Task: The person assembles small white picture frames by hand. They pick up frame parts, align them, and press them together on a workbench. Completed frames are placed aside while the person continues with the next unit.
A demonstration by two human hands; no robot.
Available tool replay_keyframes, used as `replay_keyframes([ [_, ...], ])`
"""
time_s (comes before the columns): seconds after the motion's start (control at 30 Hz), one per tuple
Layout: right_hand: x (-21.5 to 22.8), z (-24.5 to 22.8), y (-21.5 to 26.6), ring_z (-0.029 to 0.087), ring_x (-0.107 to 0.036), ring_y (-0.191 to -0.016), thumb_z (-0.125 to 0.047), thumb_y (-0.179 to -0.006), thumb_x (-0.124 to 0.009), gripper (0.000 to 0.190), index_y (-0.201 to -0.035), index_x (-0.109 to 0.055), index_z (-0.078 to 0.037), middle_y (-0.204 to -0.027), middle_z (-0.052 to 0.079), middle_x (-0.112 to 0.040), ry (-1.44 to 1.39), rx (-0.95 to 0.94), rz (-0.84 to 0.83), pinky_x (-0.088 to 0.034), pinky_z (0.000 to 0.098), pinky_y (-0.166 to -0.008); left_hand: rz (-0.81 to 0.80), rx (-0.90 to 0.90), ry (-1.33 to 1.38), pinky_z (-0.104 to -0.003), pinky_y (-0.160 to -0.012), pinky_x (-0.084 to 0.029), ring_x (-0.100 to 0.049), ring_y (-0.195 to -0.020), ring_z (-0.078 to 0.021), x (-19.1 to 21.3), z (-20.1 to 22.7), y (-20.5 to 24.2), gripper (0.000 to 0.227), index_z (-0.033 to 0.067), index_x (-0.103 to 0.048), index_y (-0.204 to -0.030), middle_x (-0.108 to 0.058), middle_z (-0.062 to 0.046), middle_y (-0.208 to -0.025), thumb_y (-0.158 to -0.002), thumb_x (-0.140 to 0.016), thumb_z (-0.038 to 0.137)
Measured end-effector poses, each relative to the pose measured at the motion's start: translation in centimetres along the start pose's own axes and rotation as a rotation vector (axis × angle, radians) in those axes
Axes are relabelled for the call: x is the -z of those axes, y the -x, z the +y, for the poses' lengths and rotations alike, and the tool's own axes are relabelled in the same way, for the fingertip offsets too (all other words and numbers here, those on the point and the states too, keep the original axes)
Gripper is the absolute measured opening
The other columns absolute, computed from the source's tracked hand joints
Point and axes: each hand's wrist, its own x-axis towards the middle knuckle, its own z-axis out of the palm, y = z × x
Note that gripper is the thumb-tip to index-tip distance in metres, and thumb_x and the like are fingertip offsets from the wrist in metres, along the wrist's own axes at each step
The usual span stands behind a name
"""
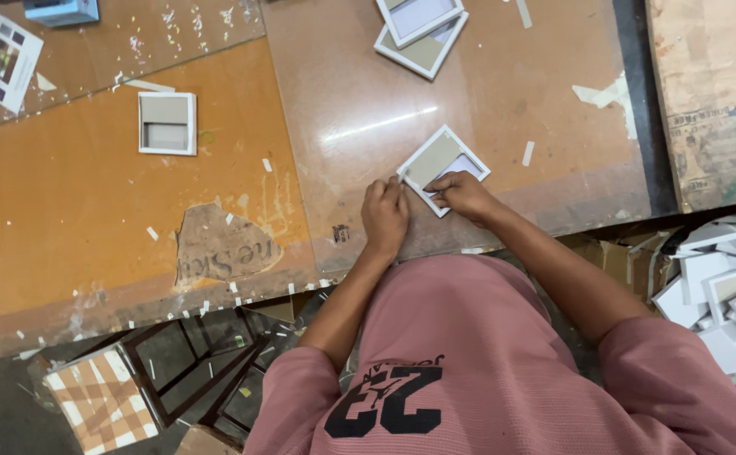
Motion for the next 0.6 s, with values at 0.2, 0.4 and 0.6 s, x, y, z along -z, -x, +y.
replay_keyframes([
  [0.2,0.2,1.4,-0.3,0.016,-0.067,-0.090,0.011,-0.093,-0.051,0.030,-0.113,-0.073,0.009,-0.111,0.012,-0.069,-0.060,0.014,0.015,-0.058,0.0262,-0.079,-0.097,-0.115,0.001,-0.047,-0.074,-0.049,-0.060,-0.086,-0.0349,-0.9,-0.1,-0.4,0.008,-0.0010,-0.071,-0.099,-0.059,-0.016,-0.088,-0.095,-0.066,0.003],
  [0.4,0.2,1.6,-0.8,0.016,-0.065,-0.094,0.016,-0.091,-0.051,0.034,-0.117,-0.072,0.009,-0.114,0.011,-0.065,-0.150,-0.005,-0.023,-0.056,0.0263,-0.081,-0.258,-0.167,0.099,-0.048,-0.073,-0.049,-0.060,-0.084,-0.0368,1.0,0.4,2.8,0.015,-0.0035,-0.071,-0.099,-0.059,-0.018,-0.085,-0.087,-0.062,-0.002],
  [0.6,0.5,2.0,-0.8,0.017,-0.067,-0.100,0.010,-0.097,-0.046,0.031,-0.118,-0.068,0.009,-0.117,0.012,-0.067,-0.227,-0.037,-0.014,-0.058,0.0255,-0.089,-0.110,-0.159,-0.025,-0.048,-0.073,-0.049,-0.061,-0.085,-0.0364,-0.7,-2.0,-0.8,0.022,-0.0061,-0.071,-0.105,-0.060,-0.018,-0.087,-0.085,-0.061,-0.003],
])
